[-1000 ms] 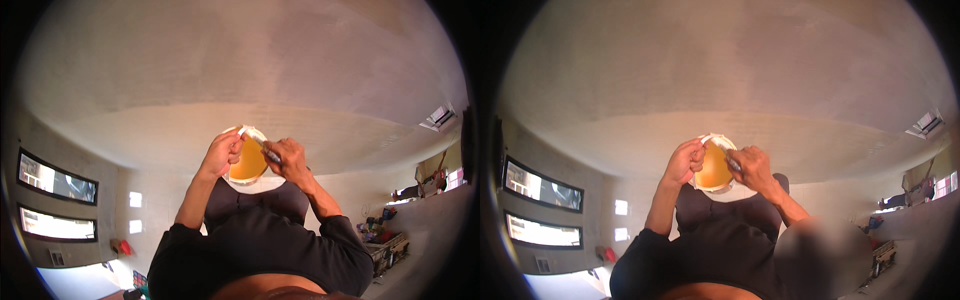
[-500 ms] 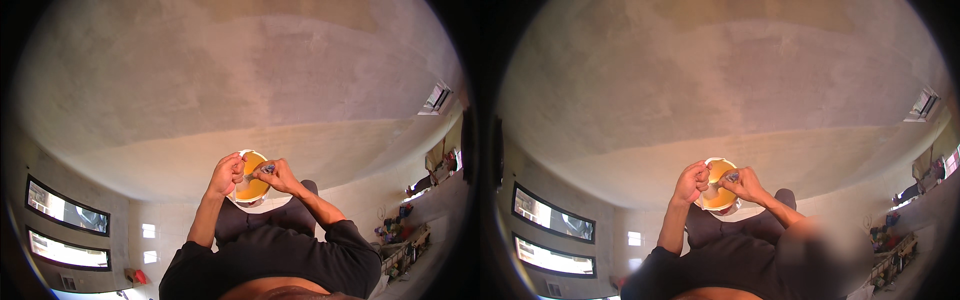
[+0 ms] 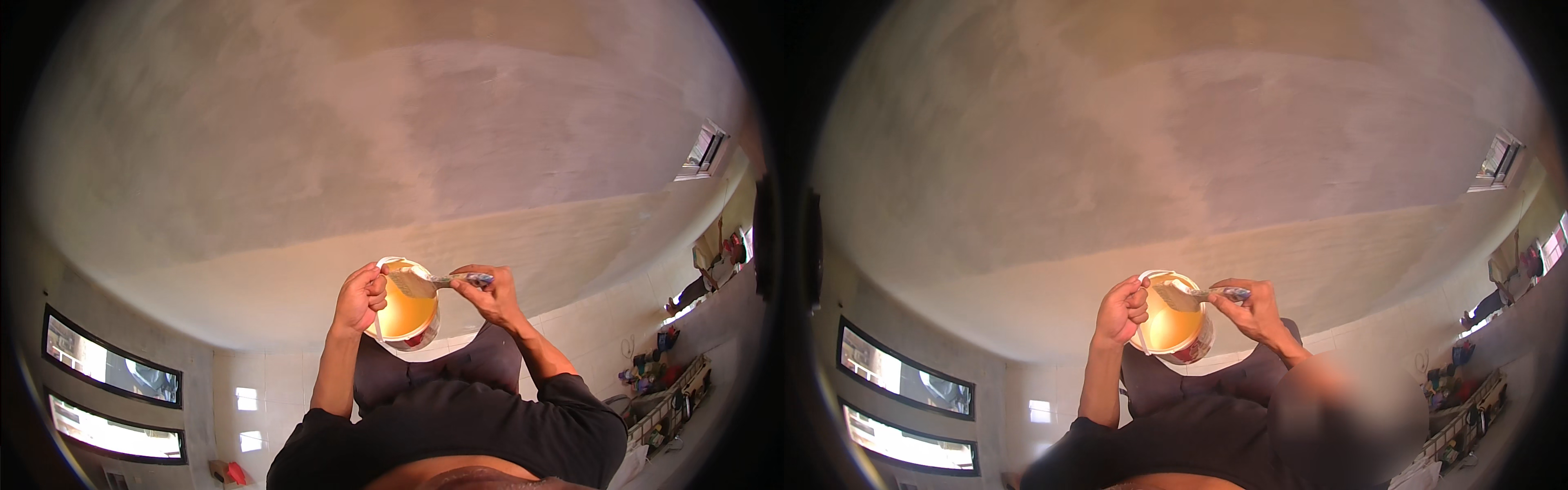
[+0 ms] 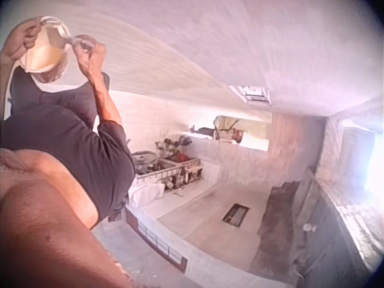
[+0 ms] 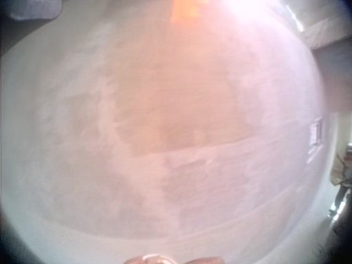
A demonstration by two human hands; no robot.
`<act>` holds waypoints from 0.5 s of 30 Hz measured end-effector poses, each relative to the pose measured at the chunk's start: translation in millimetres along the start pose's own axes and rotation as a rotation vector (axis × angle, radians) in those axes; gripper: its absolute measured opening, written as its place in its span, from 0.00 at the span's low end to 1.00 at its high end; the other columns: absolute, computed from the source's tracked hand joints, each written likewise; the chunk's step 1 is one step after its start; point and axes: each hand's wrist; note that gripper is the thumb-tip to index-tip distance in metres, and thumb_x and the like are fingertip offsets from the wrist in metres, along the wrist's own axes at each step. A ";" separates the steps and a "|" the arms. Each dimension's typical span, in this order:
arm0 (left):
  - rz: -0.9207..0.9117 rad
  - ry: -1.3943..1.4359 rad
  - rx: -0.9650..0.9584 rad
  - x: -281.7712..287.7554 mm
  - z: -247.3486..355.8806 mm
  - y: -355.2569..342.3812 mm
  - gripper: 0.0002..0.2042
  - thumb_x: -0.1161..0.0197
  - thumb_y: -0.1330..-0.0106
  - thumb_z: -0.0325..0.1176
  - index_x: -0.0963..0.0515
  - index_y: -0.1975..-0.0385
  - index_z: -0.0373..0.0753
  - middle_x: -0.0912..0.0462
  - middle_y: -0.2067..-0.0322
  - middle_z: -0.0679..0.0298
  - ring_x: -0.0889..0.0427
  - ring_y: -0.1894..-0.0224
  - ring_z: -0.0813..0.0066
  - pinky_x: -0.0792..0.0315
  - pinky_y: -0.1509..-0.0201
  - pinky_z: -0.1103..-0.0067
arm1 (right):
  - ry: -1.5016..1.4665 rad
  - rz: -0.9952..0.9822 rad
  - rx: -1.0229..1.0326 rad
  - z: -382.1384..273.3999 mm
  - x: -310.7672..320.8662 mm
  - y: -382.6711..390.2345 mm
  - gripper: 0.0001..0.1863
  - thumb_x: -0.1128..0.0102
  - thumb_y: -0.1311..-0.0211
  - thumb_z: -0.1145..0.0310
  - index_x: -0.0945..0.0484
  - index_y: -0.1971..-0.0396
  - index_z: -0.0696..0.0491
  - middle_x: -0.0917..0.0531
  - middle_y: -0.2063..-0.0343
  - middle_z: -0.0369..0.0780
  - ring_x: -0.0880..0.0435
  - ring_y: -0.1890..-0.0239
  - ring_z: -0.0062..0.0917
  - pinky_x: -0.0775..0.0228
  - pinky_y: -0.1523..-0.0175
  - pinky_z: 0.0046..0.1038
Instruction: The person paints a ceiling using a paintbrush and a bucket of paint. They repeatedly dip the brush into the bucket and apply paint to the ceiling surface in a room with windows and scattered items.
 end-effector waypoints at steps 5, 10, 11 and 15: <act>0.024 0.014 -0.023 -0.6 -3.9 2.5 0.08 0.57 0.27 0.31 0.31 0.62 0.34 0.46 0.86 0.76 0.52 0.88 0.88 0.56 0.84 0.85 | -0.286 0.172 -0.016 16.1 37.1 -3.8 0.12 0.33 0.41 0.65 0.15 0.68 0.61 0.18 0.80 0.34 0.26 0.77 0.13 0.37 0.72 0.18; 0.077 0.001 -0.047 0.2 -9.7 1.2 0.08 0.57 0.27 0.31 0.31 0.62 0.34 0.46 0.86 0.76 0.52 0.88 0.88 0.56 0.84 0.85 | -0.435 0.373 0.152 29.2 71.2 -44.1 0.11 0.34 0.40 0.69 0.16 0.65 0.63 0.16 0.75 0.37 0.21 0.72 0.17 0.32 0.66 0.19; 0.081 -0.008 -0.053 1.0 -10.9 1.0 0.08 0.57 0.27 0.31 0.32 0.61 0.35 0.46 0.86 0.76 0.52 0.88 0.88 0.56 0.84 0.86 | -0.443 0.400 0.194 30.1 76.3 -58.0 0.10 0.34 0.39 0.70 0.16 0.65 0.63 0.16 0.75 0.37 0.20 0.72 0.17 0.31 0.65 0.19; 0.108 -0.031 -0.080 3.5 -15.3 3.3 0.08 0.57 0.27 0.32 0.31 0.61 0.36 0.46 0.86 0.77 0.52 0.89 0.89 0.56 0.85 0.86 | -0.505 0.466 0.431 3.3 67.3 -132.1 0.09 0.34 0.39 0.71 0.16 0.65 0.62 0.15 0.72 0.37 0.20 0.71 0.18 0.28 0.64 0.20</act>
Point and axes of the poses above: each hand's wrist, its own y-axis away from the middle knuckle, its own x-axis out of the back of the hand, z = x × y
